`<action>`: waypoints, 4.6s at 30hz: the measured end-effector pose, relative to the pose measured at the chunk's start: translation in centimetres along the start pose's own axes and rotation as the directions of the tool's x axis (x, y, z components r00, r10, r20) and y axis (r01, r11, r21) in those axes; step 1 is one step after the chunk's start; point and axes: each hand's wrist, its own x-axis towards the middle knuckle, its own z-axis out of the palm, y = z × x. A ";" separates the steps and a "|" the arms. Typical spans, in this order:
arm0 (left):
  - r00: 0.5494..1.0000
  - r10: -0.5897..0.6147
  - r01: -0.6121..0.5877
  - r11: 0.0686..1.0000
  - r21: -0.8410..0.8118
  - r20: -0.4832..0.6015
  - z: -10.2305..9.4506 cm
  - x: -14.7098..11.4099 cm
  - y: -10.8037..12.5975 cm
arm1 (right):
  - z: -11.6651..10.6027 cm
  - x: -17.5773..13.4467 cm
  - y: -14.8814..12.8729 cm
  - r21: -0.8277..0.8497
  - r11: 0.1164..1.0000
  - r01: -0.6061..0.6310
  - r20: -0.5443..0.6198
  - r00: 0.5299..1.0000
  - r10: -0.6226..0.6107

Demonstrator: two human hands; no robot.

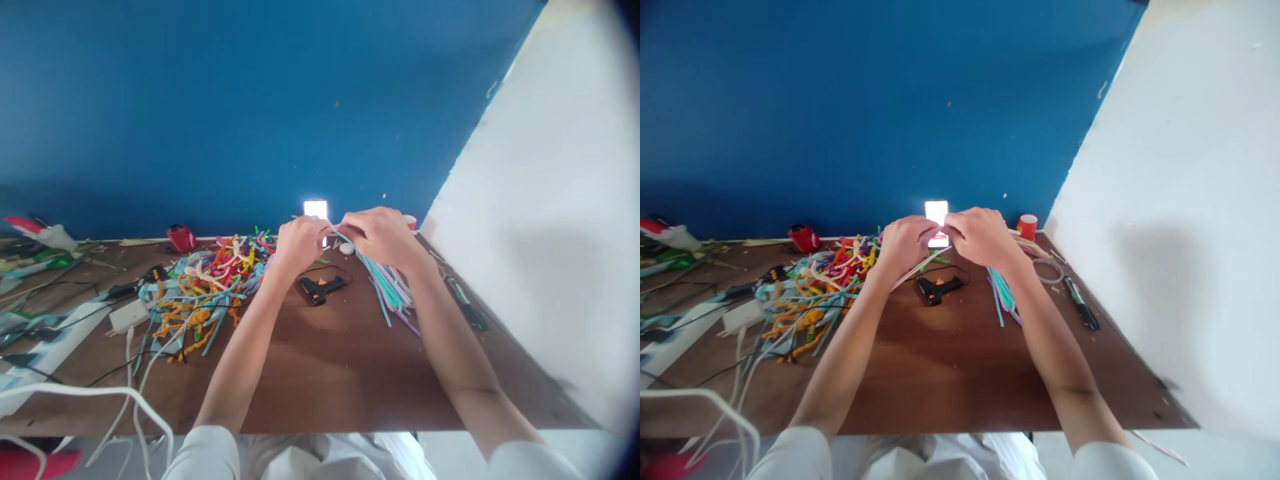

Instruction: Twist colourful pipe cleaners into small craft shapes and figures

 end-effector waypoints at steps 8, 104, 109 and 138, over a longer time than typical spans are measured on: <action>0.958 0.237 -0.180 0.935 -0.306 0.160 -0.9 0.1 -0.4 | -0.5 0.4 1.8 0.299 0.954 -0.034 0.071 0.997 0.013; 0.995 0.059 -0.060 0.998 -0.008 -0.079 -0.9 0.2 0.8 | -0.2 -0.1 -0.2 -0.134 0.990 0.039 -0.022 0.999 -0.042; 0.956 0.280 -0.274 0.958 -0.079 0.081 -1.4 0.2 -0.2 | -0.9 0.0 0.5 0.057 0.998 0.038 0.008 0.999 -0.038; 0.986 -0.039 0.007 0.981 -0.192 -0.162 0.0 0.2 0.7 | -0.1 -0.1 0.4 -0.092 0.996 -0.005 -0.126 0.992 -0.006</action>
